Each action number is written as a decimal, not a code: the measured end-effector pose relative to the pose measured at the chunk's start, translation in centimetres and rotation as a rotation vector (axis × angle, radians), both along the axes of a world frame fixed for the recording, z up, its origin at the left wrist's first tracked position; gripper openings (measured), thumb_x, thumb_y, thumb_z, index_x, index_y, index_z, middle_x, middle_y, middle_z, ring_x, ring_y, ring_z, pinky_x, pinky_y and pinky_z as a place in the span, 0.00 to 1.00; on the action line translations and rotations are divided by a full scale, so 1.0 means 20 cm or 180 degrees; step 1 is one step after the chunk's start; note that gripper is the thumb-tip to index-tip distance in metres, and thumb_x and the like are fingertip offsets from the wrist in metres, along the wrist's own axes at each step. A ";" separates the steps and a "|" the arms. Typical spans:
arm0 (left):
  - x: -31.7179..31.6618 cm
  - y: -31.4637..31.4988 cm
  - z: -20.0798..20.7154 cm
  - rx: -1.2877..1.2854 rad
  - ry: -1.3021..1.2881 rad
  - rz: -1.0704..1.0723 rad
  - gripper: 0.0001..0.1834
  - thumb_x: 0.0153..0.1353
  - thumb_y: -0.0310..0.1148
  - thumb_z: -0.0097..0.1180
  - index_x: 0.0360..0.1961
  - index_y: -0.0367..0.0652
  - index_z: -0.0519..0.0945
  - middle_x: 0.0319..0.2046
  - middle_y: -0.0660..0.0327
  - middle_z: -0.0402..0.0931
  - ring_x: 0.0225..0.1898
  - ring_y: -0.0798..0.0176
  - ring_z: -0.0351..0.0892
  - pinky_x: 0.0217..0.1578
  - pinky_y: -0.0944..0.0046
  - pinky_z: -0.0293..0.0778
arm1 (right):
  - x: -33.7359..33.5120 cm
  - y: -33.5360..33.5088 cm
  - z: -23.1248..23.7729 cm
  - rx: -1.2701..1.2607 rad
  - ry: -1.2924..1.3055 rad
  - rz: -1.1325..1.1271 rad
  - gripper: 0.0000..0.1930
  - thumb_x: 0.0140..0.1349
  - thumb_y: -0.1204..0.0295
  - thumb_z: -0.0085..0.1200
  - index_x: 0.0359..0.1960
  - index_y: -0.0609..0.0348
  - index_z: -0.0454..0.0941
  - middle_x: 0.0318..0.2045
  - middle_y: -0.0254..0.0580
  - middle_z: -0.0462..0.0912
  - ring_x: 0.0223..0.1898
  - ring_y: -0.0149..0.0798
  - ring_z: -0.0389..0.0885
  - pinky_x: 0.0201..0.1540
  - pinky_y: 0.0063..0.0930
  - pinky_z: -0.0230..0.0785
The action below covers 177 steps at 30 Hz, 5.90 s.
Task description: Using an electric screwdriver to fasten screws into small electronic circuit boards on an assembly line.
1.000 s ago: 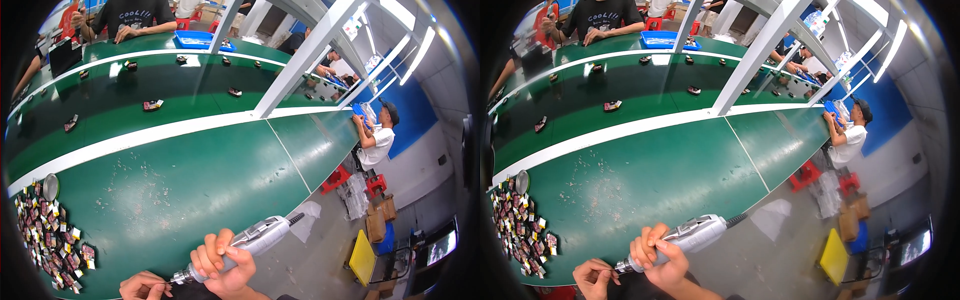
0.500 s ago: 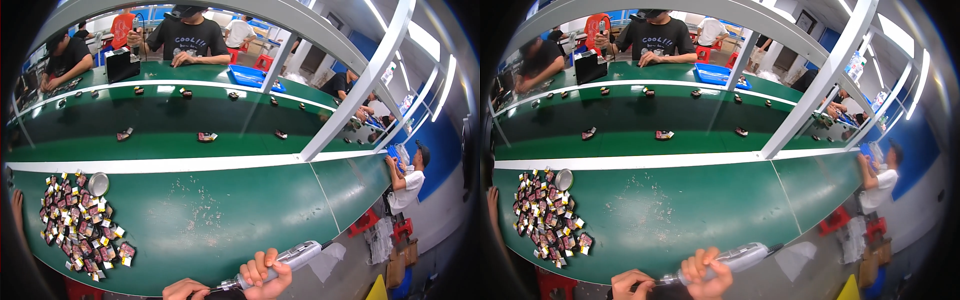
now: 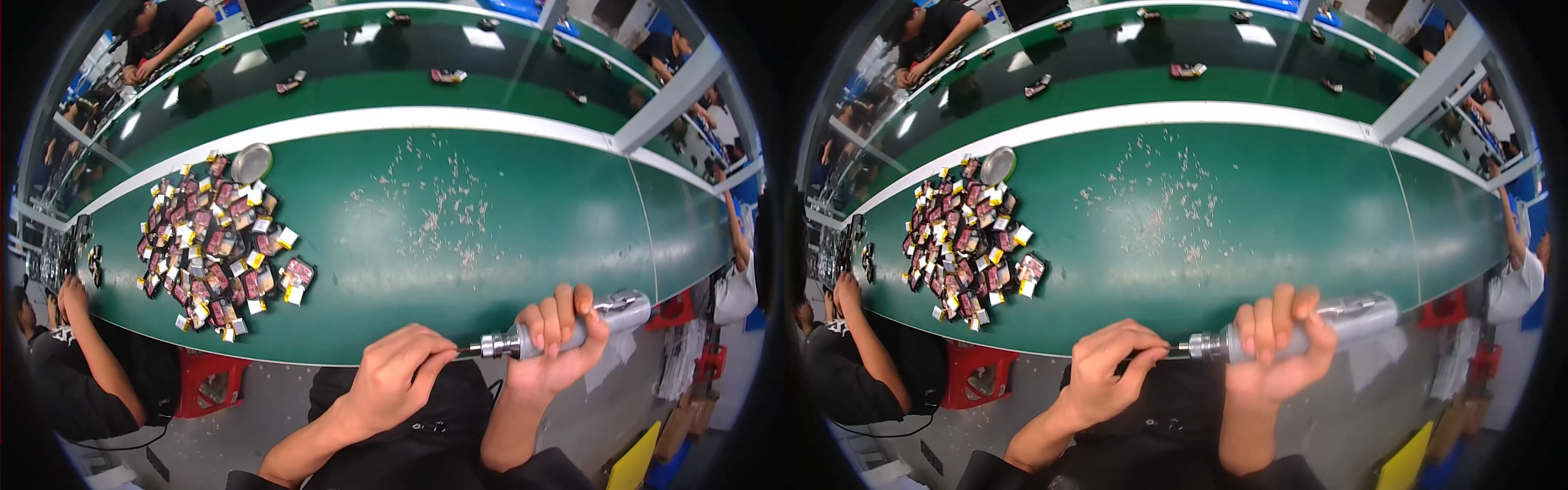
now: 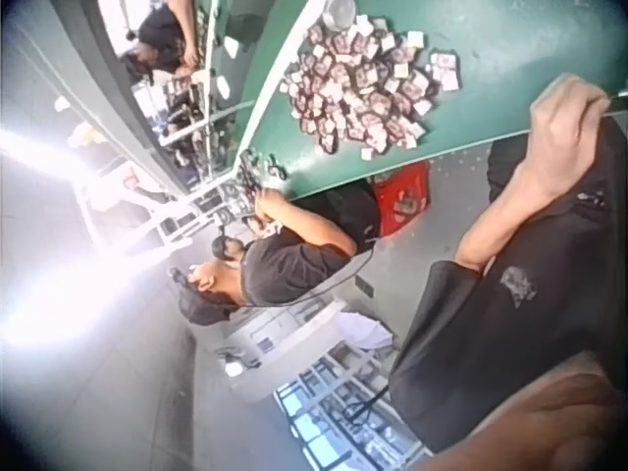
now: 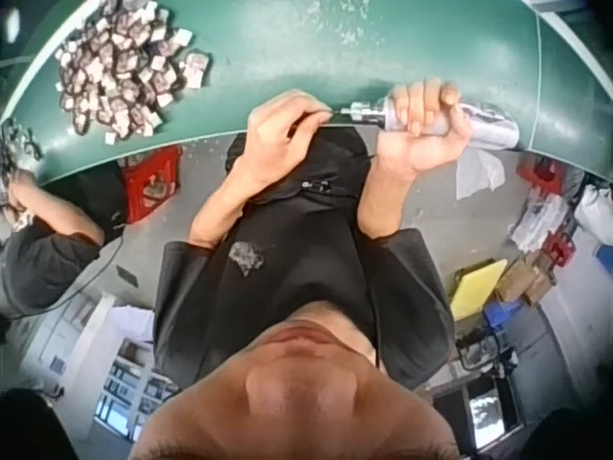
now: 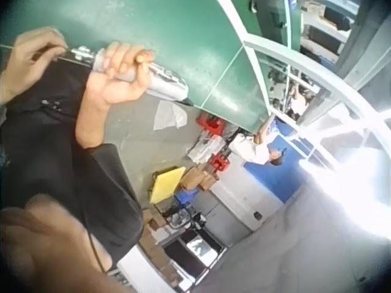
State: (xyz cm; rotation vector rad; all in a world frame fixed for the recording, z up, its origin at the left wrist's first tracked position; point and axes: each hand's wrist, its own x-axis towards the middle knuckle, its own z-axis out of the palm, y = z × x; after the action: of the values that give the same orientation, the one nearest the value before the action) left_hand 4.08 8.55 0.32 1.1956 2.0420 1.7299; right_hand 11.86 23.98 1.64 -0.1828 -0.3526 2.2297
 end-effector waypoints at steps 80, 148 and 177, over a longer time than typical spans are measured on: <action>-0.18 -0.21 0.00 -0.1311 0.2645 -0.0785 0.22 0.41 0.27 0.53 0.38 0.21 0.76 0.45 0.39 0.74 0.48 0.47 0.75 0.47 0.59 0.76 | 0.12 -0.46 -0.16 -0.0063 -0.0871 0.1631 0.06 0.60 0.70 0.47 0.34 0.60 0.67 0.26 0.41 0.67 0.29 0.40 0.71 0.37 0.35 0.65; -0.74 -0.08 0.06 -0.1719 0.2705 0.0612 0.12 0.49 0.20 0.60 0.38 0.36 0.78 0.37 0.56 0.74 0.39 0.53 0.75 0.38 0.57 0.74 | -0.03 -0.05 -0.17 0.0308 -0.0185 0.1259 0.06 0.57 0.70 0.43 0.29 0.60 0.68 0.15 0.35 0.63 0.12 0.30 0.62 0.21 0.28 0.59; -0.35 -0.19 0.07 -0.0661 -0.0518 0.0485 0.05 0.60 0.20 0.51 0.30 0.33 0.80 0.23 0.59 0.79 0.21 0.72 0.74 0.23 0.73 0.69 | -0.01 -0.04 -0.17 0.0309 -0.0225 0.1216 0.06 0.59 0.70 0.42 0.30 0.59 0.68 0.16 0.34 0.64 0.13 0.29 0.62 0.22 0.27 0.59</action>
State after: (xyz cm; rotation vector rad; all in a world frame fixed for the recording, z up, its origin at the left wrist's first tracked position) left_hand -2.93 4.81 1.70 0.8295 2.1966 1.5716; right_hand 11.75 23.19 -1.80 -0.1521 -0.5729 2.5785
